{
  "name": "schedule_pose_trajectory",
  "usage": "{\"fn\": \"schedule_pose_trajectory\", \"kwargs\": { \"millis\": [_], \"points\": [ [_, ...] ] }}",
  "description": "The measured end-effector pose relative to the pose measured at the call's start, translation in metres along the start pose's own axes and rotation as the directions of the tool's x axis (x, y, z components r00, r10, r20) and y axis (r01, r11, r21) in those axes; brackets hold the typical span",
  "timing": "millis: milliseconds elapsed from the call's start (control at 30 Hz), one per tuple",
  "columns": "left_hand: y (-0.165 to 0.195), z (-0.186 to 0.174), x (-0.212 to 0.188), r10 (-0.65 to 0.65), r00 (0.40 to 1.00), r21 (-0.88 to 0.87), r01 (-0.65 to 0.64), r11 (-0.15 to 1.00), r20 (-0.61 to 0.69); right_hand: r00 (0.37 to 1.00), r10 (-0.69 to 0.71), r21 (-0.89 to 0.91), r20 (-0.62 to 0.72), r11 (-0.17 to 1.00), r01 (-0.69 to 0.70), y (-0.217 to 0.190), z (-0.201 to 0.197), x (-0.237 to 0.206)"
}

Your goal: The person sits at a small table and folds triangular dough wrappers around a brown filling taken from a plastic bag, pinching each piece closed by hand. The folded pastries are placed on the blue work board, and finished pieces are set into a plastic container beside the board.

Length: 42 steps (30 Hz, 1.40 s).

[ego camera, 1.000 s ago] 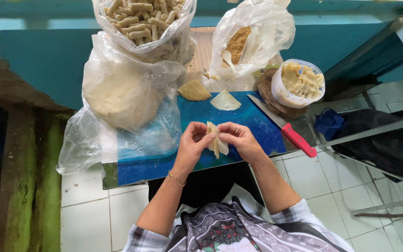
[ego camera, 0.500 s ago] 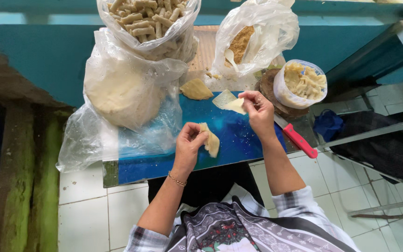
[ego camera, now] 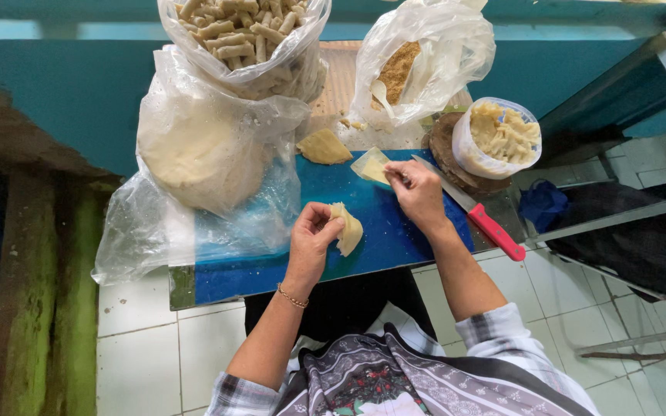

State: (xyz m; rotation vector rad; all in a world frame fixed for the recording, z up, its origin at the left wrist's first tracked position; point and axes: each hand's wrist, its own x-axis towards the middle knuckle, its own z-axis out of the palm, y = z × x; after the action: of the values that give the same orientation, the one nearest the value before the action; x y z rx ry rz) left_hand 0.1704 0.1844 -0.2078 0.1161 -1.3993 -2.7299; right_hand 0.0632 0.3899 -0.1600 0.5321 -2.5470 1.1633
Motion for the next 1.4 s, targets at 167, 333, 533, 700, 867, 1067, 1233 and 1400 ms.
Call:
{"fn": "schedule_pose_trajectory", "kwargs": {
  "millis": [167,333,533,700,867,1067,1233,1400],
  "points": [
    [0.003,0.001,0.000,-0.002,1.000,-0.021,0.002,1.000,-0.001,0.975,0.194,0.236,-0.109,0.958,-0.165,0.007,-0.005,0.021],
    [0.002,0.001,0.000,-0.004,1.000,-0.002,0.004,1.000,-0.004,0.940,-0.338,-0.400,-0.054,0.870,0.289,-0.014,-0.002,0.003],
    [0.000,0.001,-0.001,0.008,1.000,-0.032,-0.008,0.999,-0.002,0.944,-0.298,-0.450,0.144,0.830,0.331,-0.037,0.004,-0.019],
    [-0.001,0.002,0.000,-0.009,1.000,0.005,0.009,1.000,0.030,0.959,-0.284,-0.344,0.011,0.899,0.270,-0.054,-0.007,-0.024],
    [-0.004,0.001,0.000,0.002,0.997,-0.022,-0.001,1.000,0.079,0.898,0.204,0.245,0.391,0.917,-0.315,-0.069,0.005,-0.059],
    [-0.003,-0.001,-0.003,0.008,0.993,-0.004,-0.008,1.000,0.115,0.855,0.217,0.625,0.471,0.602,-0.498,-0.026,0.016,-0.072],
    [0.002,0.002,-0.004,0.015,0.998,-0.035,-0.013,0.999,0.066,0.803,0.342,0.719,0.489,0.363,-0.593,0.007,0.012,-0.075],
    [0.003,0.003,-0.005,-0.027,0.999,-0.047,0.028,0.998,0.024,0.730,0.375,0.730,0.571,0.174,-0.661,0.007,-0.001,-0.065]
  ]
}}
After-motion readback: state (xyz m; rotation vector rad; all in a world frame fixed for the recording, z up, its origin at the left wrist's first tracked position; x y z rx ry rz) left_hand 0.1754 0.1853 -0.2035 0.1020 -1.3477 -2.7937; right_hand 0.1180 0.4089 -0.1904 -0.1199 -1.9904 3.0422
